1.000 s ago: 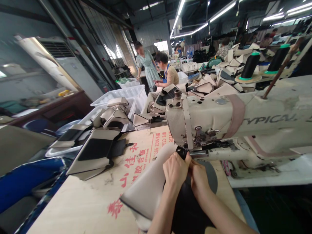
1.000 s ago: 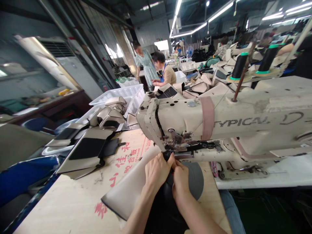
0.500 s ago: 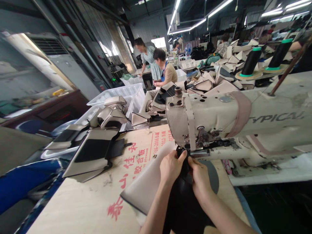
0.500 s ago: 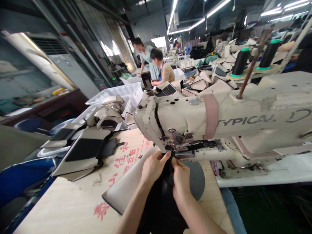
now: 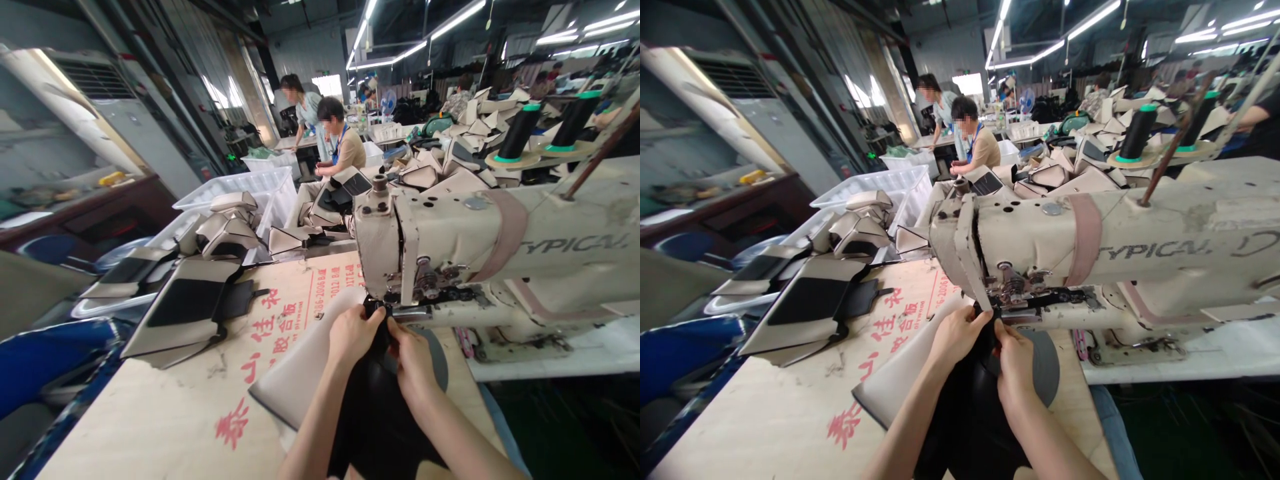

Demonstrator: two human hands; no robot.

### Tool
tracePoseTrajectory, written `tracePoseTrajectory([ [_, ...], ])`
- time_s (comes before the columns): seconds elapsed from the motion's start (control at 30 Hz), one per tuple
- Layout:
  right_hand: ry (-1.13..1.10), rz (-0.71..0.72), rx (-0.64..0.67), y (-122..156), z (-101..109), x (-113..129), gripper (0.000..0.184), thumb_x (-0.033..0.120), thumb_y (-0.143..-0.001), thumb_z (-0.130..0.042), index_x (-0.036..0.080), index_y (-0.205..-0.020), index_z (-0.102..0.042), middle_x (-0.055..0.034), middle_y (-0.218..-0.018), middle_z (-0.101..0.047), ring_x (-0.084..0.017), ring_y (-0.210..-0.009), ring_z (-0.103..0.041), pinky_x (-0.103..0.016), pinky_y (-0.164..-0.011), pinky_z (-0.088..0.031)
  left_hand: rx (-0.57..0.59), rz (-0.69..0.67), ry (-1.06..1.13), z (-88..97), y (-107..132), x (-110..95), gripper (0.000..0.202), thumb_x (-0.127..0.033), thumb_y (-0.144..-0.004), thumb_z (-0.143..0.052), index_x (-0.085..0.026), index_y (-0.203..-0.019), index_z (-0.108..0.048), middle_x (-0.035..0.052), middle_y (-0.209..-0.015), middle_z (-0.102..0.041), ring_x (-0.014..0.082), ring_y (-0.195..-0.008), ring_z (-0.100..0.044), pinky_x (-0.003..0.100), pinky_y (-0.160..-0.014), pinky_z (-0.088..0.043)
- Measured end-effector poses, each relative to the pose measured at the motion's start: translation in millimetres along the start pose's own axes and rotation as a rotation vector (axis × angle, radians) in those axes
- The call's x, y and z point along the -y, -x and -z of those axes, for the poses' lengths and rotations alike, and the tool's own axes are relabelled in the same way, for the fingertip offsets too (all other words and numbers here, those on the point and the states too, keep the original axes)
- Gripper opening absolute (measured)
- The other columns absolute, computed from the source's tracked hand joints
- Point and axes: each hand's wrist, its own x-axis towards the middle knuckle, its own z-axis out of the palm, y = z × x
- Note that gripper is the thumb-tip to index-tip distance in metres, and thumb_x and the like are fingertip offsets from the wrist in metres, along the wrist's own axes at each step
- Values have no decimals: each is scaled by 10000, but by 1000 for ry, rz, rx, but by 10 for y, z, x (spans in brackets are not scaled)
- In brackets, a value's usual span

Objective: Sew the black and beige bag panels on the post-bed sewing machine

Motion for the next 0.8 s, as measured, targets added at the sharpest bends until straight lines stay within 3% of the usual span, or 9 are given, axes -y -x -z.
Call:
tracePoseTrajectory([
  [0.5, 84, 7, 46, -85, 74, -48, 393, 464, -581, -682, 114, -759, -673, -20, -557, -599, -96, -423, -456, -218, -384, -321, -36, 46, -48, -16, 15, -27, 534, -620, -769, -323, -176, -659, -599, 66, -675, -641, 197, -668, -593, 236, -529, -325],
  [0.67, 197, 20, 202, -86, 210, 75, 386, 487, -599, -671, 130, -746, -679, -36, -600, -620, -136, -496, -518, -245, -466, -397, -45, 35, -32, -13, -7, -31, 527, -617, -770, -321, -180, -650, -591, 56, -663, -631, 194, -663, -588, 237, -527, -324],
  [0.73, 360, 151, 281, -59, 489, 285, 337, 461, -627, -665, 152, -760, -689, -51, -672, -649, -184, -611, -577, -294, -599, -451, -43, 35, -18, -16, -14, -27, 528, -619, -768, -322, -180, -650, -592, 53, -653, -624, 192, -652, -583, 237, -523, -322],
  [0.77, 512, 318, 279, -52, 697, 433, 311, 450, -671, -632, 176, -806, -691, -53, -741, -662, -203, -694, -595, -316, -682, -455, -44, 39, -14, -20, -17, -23, 530, -622, -765, -323, -180, -652, -594, 53, -650, -621, 192, -648, -581, 238, -519, -319],
  [0.8, 687, 546, 198, -52, 944, 604, 288, 429, -721, -591, 209, -884, -681, -49, -843, -664, -212, -791, -598, -335, -767, -440, -47, 44, -11, -25, -19, -18, 532, -626, -761, -325, -181, -653, -594, 54, -650, -618, 192, -645, -578, 238, -514, -314],
])
